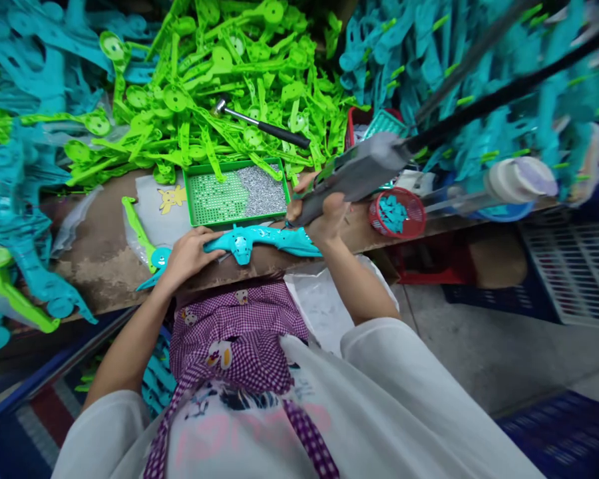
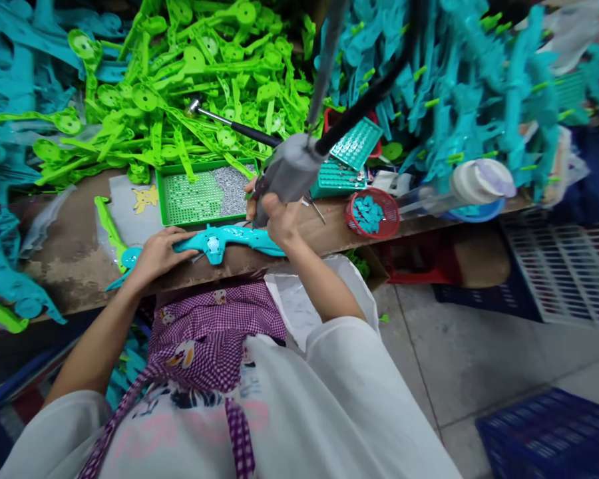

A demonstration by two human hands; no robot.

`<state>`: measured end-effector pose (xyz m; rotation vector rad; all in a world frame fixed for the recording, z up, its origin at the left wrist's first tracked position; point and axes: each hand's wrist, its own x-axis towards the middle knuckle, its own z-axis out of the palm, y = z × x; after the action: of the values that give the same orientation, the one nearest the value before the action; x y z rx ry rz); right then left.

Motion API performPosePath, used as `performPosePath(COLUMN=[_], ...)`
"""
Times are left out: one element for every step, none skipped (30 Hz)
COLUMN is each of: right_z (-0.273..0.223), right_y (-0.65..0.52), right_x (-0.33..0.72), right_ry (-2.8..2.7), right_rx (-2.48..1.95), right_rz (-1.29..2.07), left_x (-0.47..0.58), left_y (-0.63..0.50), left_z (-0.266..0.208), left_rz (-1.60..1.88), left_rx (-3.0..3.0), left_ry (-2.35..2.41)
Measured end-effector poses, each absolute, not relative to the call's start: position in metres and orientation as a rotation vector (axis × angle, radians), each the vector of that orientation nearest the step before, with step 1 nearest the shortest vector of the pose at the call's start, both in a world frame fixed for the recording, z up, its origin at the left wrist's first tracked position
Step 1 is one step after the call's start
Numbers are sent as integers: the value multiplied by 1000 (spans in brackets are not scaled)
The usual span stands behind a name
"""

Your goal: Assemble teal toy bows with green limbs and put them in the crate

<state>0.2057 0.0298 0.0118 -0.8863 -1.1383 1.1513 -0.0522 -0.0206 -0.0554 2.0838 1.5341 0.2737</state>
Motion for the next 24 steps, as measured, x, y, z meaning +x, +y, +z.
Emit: performPosePath(right_z=[8, 4, 0, -2, -4, -5, -5, -6, -6, -7, -8, -9, -11, -12, -14, -15, -16, -17, -16, -16, -14, -13, -10, -8], right_y=[24, 20, 17, 16, 16, 16, 17, 18, 19, 20, 21, 22, 22, 23, 23, 23, 23, 23, 22, 22, 22, 21, 21, 20], right_x=[211, 215, 217, 218, 218, 218, 218, 217, 217, 216, 216, 216, 216, 216, 216, 216, 216, 216, 216, 216, 216, 216, 217, 217], right_ry=[-1145, -1145, -1143, -1141, -1141, -1142, -1143, -1141, -1145, -1151, -1160, -1170, -1181, -1194, -1203, -1210, -1215, -1214, -1207, -1193, -1178, -1163, -1149, -1138], right_rx=[-928, -951, -958, -957, -952, -947, -944, -943, -946, -949, -948, -944, -935, -922, -908, -895, -887, -887, -894, -904, -913, -920, -925, -928], right_rz=[1161, 1165, 1164, 1164, 1163, 1167, 1171, 1172, 1173, 1172, 1173, 1178, 1187, 1200, 1212, 1223, 1229, 1229, 1224, 1219, 1214, 1208, 1199, 1190], left_x=[-52, -51, -51, -51, -51, -51, -51, -51, -52, -52, -52, -53, -53, -52, -52, -52, -52, -52, -51, -51, -52, -52, -52, -52], left_y=[-21, -20, -20, -20, -20, -20, -20, -20, -20, -20, -20, -20, -20, -20, -20, -20, -20, -20, -20, -20, -20, -20, -19, -19], left_z=[-55, -55, -55, -55, -55, -55, -55, -56, -57, -57, -58, -58, -58, -58, -57, -57, -56, -56, -56, -56, -57, -57, -57, -57], left_rz=[272, 272, 271, 271, 272, 272, 272, 274, 277, 281, 285, 288, 291, 290, 289, 284, 280, 278, 278, 280, 285, 291, 296, 298], left_rx=[2081, 2079, 2077, 2077, 2079, 2081, 2084, 2087, 2091, 2096, 2101, 2102, 2101, 2096, 2091, 2085, 2081, 2079, 2077, 2076, 2075, 2075, 2075, 2075], left_ry=[1542, 1550, 1556, 1561, 1562, 1561, 1559, 1558, 1556, 1555, 1556, 1559, 1563, 1566, 1568, 1566, 1563, 1560, 1558, 1558, 1558, 1557, 1554, 1550])
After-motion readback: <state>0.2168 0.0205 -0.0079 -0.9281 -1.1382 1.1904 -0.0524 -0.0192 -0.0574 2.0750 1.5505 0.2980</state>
